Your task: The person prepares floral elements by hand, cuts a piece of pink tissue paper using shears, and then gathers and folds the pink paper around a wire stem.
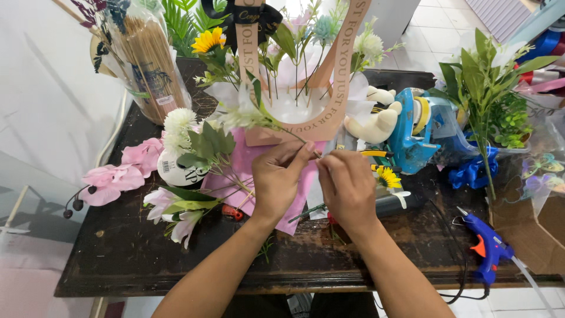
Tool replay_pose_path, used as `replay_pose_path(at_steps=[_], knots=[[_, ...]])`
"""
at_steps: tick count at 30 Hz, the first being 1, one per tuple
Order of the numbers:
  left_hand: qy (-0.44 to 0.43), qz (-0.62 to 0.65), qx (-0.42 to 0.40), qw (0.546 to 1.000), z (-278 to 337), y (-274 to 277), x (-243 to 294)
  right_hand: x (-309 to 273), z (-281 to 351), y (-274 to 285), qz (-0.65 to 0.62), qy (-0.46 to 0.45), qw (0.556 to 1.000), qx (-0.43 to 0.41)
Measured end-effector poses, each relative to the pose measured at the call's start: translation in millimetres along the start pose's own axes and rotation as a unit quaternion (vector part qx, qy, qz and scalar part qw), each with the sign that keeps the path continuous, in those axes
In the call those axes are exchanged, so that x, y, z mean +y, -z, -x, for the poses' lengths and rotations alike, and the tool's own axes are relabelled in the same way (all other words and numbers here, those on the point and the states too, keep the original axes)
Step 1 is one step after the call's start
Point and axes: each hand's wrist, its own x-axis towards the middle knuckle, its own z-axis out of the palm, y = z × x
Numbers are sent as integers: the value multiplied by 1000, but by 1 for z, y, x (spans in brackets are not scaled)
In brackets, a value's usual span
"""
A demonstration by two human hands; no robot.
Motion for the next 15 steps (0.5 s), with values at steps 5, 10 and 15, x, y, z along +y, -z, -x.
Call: replay_pose_path(at_steps=[5,10,15], knots=[[-63,-28,-11,998,9,-3,20,-5,-2,7,-188,-189,964,-16],[-96,-40,-43,994,5,1,18,11,16,0,-378,-394,836,-51],[-84,-10,-87,993,1,1,-9,15,20,-7,-559,-516,649,-27]])
